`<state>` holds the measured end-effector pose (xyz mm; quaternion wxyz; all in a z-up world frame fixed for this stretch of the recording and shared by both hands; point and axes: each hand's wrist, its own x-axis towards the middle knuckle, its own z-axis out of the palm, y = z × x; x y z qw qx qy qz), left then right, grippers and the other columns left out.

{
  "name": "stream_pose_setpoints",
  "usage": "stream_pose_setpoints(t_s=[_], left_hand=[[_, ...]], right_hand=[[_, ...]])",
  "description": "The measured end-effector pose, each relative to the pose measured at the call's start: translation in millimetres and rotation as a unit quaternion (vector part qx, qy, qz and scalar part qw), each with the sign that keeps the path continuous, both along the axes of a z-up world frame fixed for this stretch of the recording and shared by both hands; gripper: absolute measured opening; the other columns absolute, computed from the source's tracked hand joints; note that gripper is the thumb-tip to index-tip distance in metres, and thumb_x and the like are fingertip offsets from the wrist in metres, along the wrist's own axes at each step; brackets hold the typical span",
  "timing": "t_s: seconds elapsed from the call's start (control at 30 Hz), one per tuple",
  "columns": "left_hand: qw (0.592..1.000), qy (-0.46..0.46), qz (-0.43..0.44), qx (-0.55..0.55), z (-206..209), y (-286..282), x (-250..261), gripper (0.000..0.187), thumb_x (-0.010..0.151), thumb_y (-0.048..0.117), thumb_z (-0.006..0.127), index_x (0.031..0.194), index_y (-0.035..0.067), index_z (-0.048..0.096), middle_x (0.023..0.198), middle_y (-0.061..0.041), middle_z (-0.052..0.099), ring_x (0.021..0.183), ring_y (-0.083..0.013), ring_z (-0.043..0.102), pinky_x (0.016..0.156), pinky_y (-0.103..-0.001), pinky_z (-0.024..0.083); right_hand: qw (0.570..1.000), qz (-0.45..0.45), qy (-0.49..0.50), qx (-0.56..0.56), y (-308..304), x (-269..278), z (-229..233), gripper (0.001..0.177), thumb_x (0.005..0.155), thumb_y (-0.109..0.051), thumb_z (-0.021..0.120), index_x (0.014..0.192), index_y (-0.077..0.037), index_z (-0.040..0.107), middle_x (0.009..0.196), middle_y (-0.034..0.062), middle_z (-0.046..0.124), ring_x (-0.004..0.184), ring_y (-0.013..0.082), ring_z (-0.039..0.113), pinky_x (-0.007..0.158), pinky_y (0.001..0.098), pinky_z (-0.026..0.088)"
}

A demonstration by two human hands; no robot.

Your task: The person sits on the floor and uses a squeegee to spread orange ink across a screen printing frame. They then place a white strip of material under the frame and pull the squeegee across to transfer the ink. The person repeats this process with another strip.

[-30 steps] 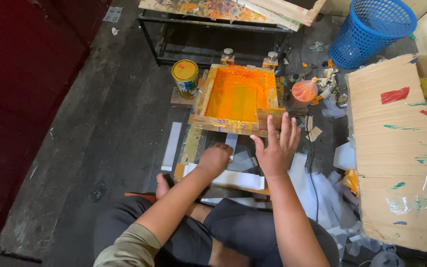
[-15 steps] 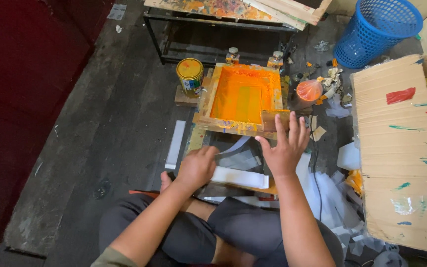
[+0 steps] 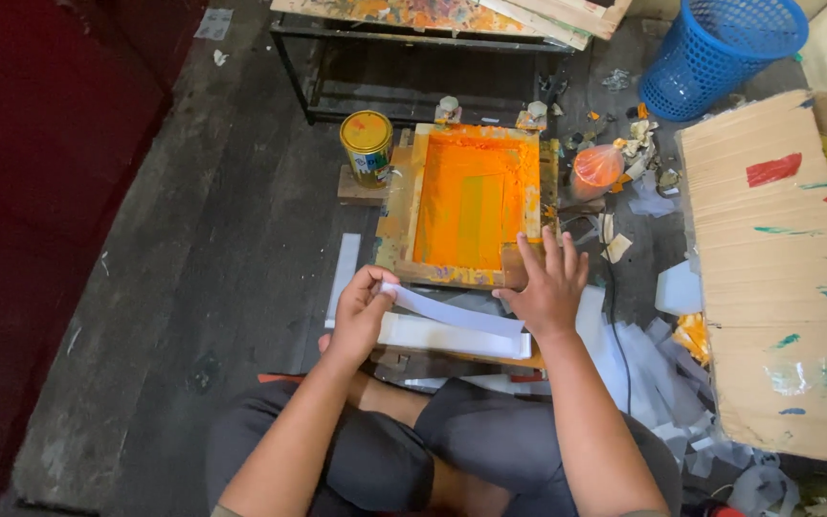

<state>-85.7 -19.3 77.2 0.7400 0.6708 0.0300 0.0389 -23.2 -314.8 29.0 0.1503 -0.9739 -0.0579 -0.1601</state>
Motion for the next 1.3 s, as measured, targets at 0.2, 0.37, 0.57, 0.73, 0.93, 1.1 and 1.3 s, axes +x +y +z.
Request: stream_pose_setpoints(t_s=[0.2,0.37,0.57,0.73,0.93,1.1,1.3], left_hand=[[0.984,0.028,0.006,-0.175,-20.5,-6.4,9.9,0.016,0.091,-0.006,0.056,0.103,0.004,0.060,0.088,-0.006,0.062,0.079,-0.0111,0.059,0.073,-0.025,0.049],[0.967,0.054,-0.013,-0.248,-26.5,-7.1,14.2,0.016,0.093,-0.005,0.055,0.106,0.004,0.057,0.091,-0.006,0.062,0.079,-0.0112,0.062,0.074,-0.024,0.054],[0.969,0.076,-0.033,-0.232,-15.5,-15.7,14.0,0.017,0.095,-0.003,0.058,0.110,0.002,0.061,0.092,-0.003,0.061,0.080,-0.0102,0.065,0.077,-0.025,0.058],[0.981,0.069,-0.063,-0.168,-29.9,-20.6,12.0,0.019,0.095,-0.002,0.062,0.114,-0.001,0.067,0.091,-0.004,0.062,0.081,-0.0111,0.063,0.076,-0.028,0.059],[0.982,0.076,-0.107,-0.137,-13.8,-26.4,5.9,0.025,0.095,0.000,0.066,0.119,-0.002,0.070,0.093,-0.009,0.067,0.081,-0.0133,0.068,0.079,-0.034,0.063],[0.977,0.071,-0.127,-0.155,-0.9,-31.6,2.3,0.041,0.084,-0.003,0.080,0.123,-0.003,0.067,0.100,-0.008,0.065,0.082,-0.0140,0.070,0.076,-0.030,0.065],[0.984,0.096,-0.087,-0.120,-16.7,-26.4,10.5,0.035,0.086,-0.003,0.078,0.119,-0.004,0.068,0.095,-0.008,0.070,0.078,-0.0126,0.072,0.074,-0.028,0.066]], right_hand=[[0.992,-0.009,0.052,-0.111,-7.5,16.0,-40.1,0.093,0.067,-0.053,0.089,0.151,-0.036,0.053,0.162,0.0111,0.042,0.158,0.0392,0.023,0.123,0.0689,0.000],[0.990,0.136,0.021,0.009,43.7,-14.4,22.3,0.102,0.065,-0.048,0.090,0.156,-0.033,0.045,0.163,0.0178,0.035,0.154,0.0474,0.020,0.119,0.0715,0.002],[0.831,0.219,0.161,0.486,73.4,-32.9,11.8,0.094,0.073,-0.041,0.091,0.154,-0.017,0.050,0.120,0.0084,0.063,0.115,0.0249,0.061,0.110,0.0455,0.041],[0.745,0.231,0.219,0.586,73.3,-31.0,-13.8,0.087,0.079,-0.041,0.085,0.151,-0.007,0.050,0.088,0.0090,0.063,0.080,0.0179,0.064,0.086,0.0334,0.053],[0.777,0.209,0.141,0.577,85.6,-40.5,16.2,0.041,0.095,-0.031,0.069,0.122,0.000,0.073,0.066,0.0062,0.067,0.061,0.0093,0.061,0.062,0.0239,0.051],[0.804,0.190,0.115,0.551,86.2,-41.3,24.7,0.031,0.097,-0.028,0.067,0.115,-0.005,0.077,0.072,0.0070,0.076,0.073,0.0113,0.072,0.078,0.0287,0.057],[0.821,0.172,0.132,0.528,84.4,-41.1,19.6,0.031,0.099,-0.031,0.066,0.116,-0.009,0.077,0.067,0.0066,0.072,0.072,0.0121,0.069,0.074,0.0301,0.057]])
